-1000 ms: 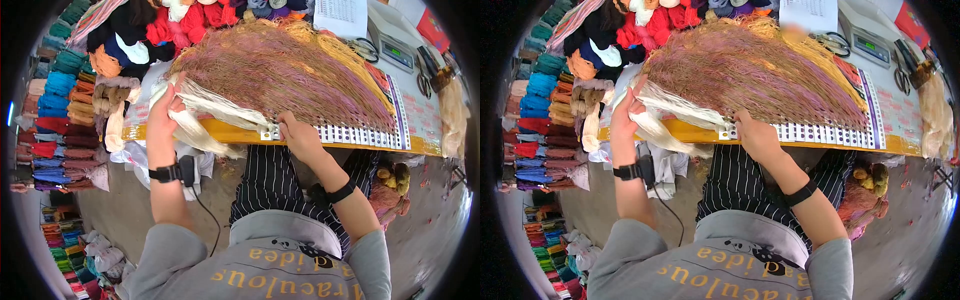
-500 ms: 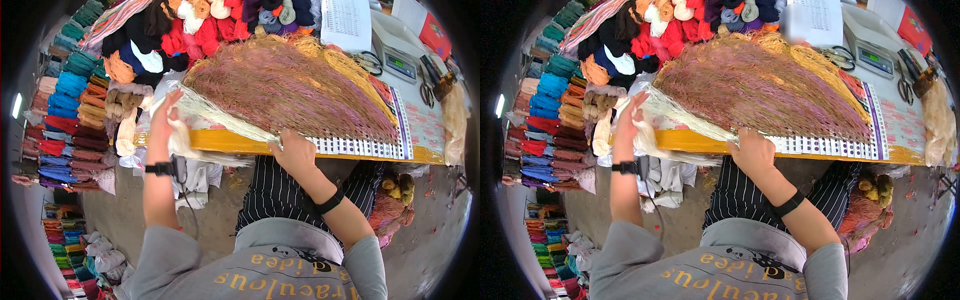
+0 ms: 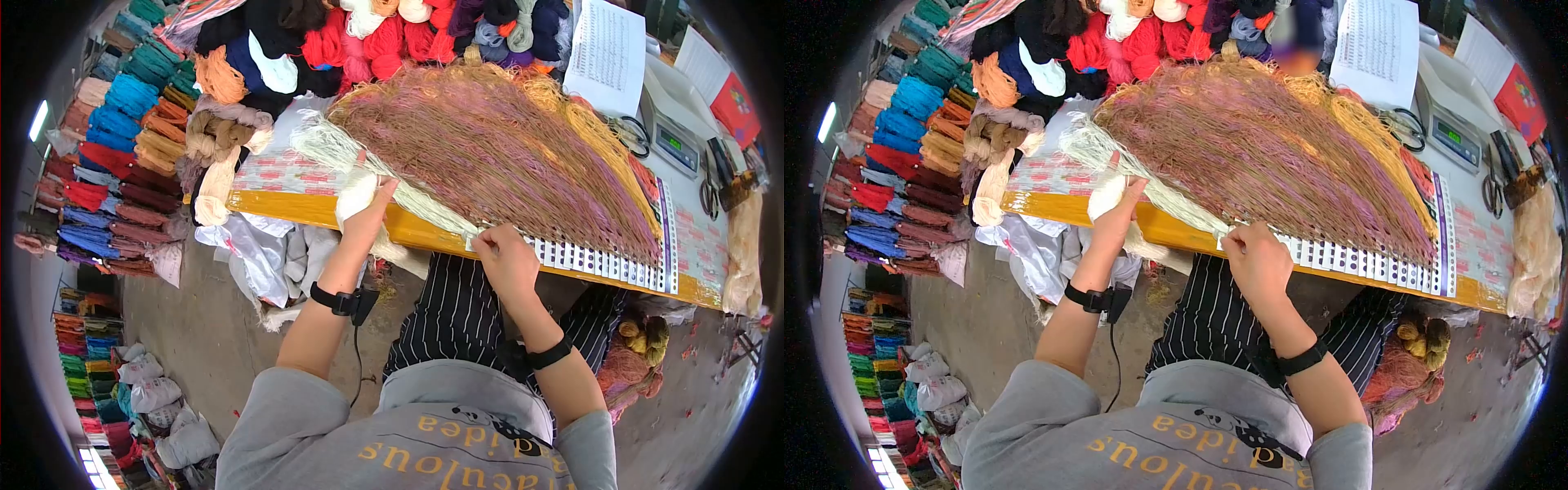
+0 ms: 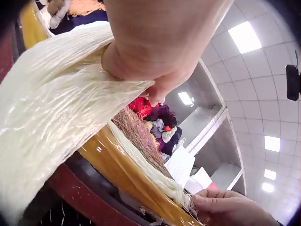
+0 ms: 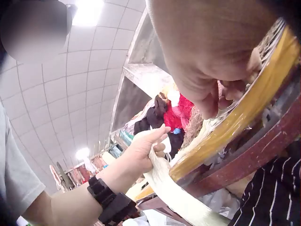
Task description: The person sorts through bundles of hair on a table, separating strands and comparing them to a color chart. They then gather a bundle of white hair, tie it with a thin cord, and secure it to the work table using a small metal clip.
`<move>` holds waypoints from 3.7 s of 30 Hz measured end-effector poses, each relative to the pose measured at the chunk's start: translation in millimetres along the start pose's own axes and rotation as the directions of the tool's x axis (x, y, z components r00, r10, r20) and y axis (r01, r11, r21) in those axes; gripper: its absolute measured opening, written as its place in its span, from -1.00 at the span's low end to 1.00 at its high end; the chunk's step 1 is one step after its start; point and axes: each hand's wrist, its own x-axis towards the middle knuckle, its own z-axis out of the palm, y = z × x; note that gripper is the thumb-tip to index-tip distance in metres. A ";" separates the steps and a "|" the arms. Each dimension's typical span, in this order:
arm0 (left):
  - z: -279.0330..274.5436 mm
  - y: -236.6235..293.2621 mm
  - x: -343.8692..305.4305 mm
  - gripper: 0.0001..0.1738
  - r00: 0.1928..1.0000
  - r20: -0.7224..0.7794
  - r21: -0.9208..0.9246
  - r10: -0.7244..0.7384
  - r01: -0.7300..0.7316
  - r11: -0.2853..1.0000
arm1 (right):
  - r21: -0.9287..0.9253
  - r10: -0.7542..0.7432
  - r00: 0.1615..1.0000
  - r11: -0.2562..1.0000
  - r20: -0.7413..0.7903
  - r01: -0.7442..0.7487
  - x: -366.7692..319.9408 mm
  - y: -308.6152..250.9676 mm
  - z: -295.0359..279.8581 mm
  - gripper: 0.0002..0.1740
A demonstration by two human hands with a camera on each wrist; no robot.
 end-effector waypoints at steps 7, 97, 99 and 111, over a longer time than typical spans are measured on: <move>27.4 12.0 -6.2 -0.84 0.944 0.329 0.390 0.035 -0.170 0.905 | -0.007 -0.004 1.000 1.000 0.007 0.004 -0.6 0.3 0.6 -0.84; 77.5 127.1 -87.6 -0.55 0.684 0.653 -0.627 -0.324 0.729 0.276 | 0.847 0.091 0.947 0.426 0.308 -0.317 -60.5 -26.2 -83.2 -0.76; 72.4 132.4 -85.7 -0.55 0.699 0.633 -0.621 -0.333 0.715 0.320 | 0.841 0.082 0.945 0.436 0.317 -0.320 -62.2 -21.0 -86.9 -0.75; 70.2 128.7 -87.3 -0.58 0.783 0.549 -0.588 -0.293 0.611 0.530 | 0.800 0.085 0.952 0.523 0.293 -0.293 -64.5 -20.2 -88.4 -0.74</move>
